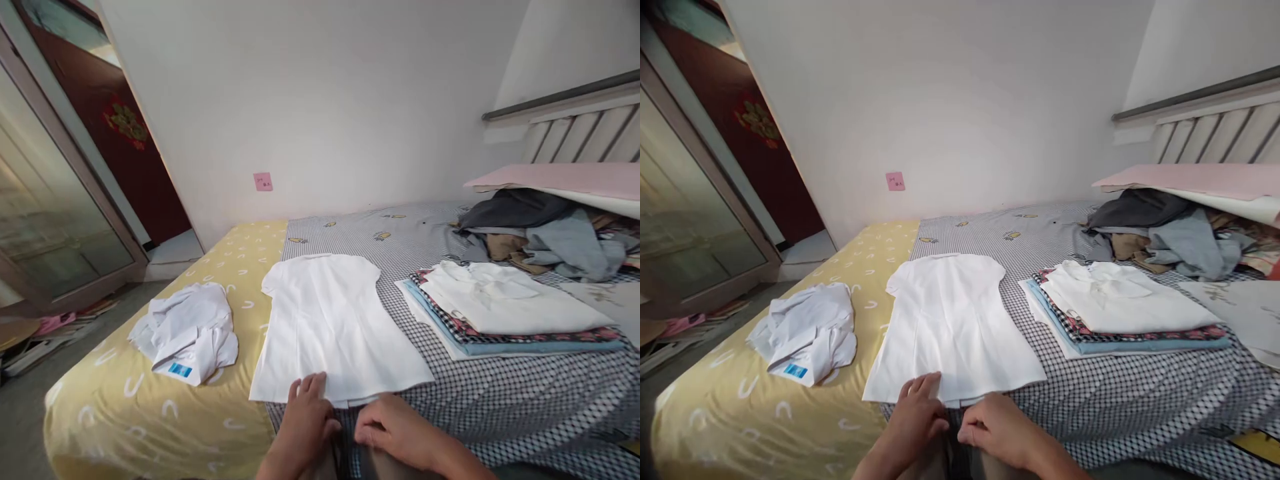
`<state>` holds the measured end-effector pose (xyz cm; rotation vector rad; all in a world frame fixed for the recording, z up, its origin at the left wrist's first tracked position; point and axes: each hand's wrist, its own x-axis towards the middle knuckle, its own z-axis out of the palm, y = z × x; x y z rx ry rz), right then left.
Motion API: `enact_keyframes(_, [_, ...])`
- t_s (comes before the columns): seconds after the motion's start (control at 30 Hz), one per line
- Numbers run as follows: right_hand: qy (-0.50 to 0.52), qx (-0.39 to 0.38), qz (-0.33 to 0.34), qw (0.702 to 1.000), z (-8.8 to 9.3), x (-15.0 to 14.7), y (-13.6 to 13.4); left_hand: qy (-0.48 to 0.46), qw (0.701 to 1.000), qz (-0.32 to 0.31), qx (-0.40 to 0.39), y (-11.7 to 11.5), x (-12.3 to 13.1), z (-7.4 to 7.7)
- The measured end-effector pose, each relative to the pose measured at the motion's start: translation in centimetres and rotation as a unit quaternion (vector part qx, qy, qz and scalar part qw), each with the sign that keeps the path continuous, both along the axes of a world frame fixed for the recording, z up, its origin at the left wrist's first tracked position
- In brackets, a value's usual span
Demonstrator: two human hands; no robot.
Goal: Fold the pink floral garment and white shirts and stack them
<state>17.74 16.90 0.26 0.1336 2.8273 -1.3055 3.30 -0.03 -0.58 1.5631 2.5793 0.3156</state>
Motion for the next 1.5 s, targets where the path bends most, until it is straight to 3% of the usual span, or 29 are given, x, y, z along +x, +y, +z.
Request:
enact_keyframes(0.07, [0.0, -0.096, -0.071, 0.993, 1.7, -0.7, 0.9, -0.021, 1.0, -0.007, 0.012, 0.3, -1.0, 1.3])
enact_keyframes(0.1, [0.031, -0.104, -0.125, 0.986, 2.5, -1.6, 1.6, -0.013, 0.999, 0.004, 0.033, 0.8, -1.6, 2.2])
enact_keyframes(0.17, [0.143, -0.035, -0.219, 0.964, 3.5, -4.0, 3.4, 0.053, 0.992, 0.049, 0.101, 2.0, -3.4, 3.8])
enact_keyframes(0.23, [0.232, 0.09, -0.258, 0.934, 3.4, -6.8, 5.2, 0.136, 0.976, 0.084, 0.146, 3.3, -5.6, 4.5])
enact_keyframes(0.3, [0.236, 0.209, -0.251, 0.915, 1.8, -9.0, 6.8, 0.171, 0.972, 0.11, 0.114, 3.9, -7.8, 3.5])
enact_keyframes(0.37, [0.178, 0.288, -0.227, 0.913, -0.9, -10.1, 7.9, 0.164, 0.974, 0.155, 0.037, 3.8, -9.7, 1.1])
enact_keyframes(0.47, [0.118, 0.321, -0.199, 0.919, -5.2, -10.2, 9.1, 0.169, 0.954, 0.247, -0.016, 3.0, -11.2, -2.8])
enact_keyframes(0.57, [0.109, 0.321, -0.194, 0.921, -7.3, -9.9, 9.7, 0.185, 0.945, 0.271, -0.011, 2.7, -11.4, -4.7])
enact_keyframes(0.93, [0.139, 0.33, -0.209, 0.91, -8.0, -10.3, 10.0, 0.179, 0.939, 0.293, 0.033, 3.2, -10.9, -4.5])
enact_keyframes(1.17, [0.124, 0.319, -0.201, 0.918, -7.2, -10.0, 9.8, 0.204, 0.929, 0.306, 0.032, 3.4, -11.5, -5.9])
enact_keyframes(1.27, [0.119, 0.317, -0.193, 0.921, -7.2, -9.9, 9.7, 0.173, 0.931, 0.32, 0.021, 3.6, -11.6, -5.0])
enact_keyframes(1.37, [0.124, 0.317, -0.185, 0.922, -7.4, -9.8, 9.8, 0.162, 0.933, 0.321, 0.024, 5.2, -11.1, -2.3])
enact_keyframes(1.43, [0.13, 0.319, -0.184, 0.921, -7.7, -9.8, 10.0, 0.18, 0.94, 0.282, 0.068, 7.4, -10.4, -0.3])
enact_keyframes(1.5, [0.14, 0.327, -0.179, 0.917, -8.3, -9.8, 10.4, 0.193, 0.955, 0.194, 0.117, 10.0, -10.0, 0.8])
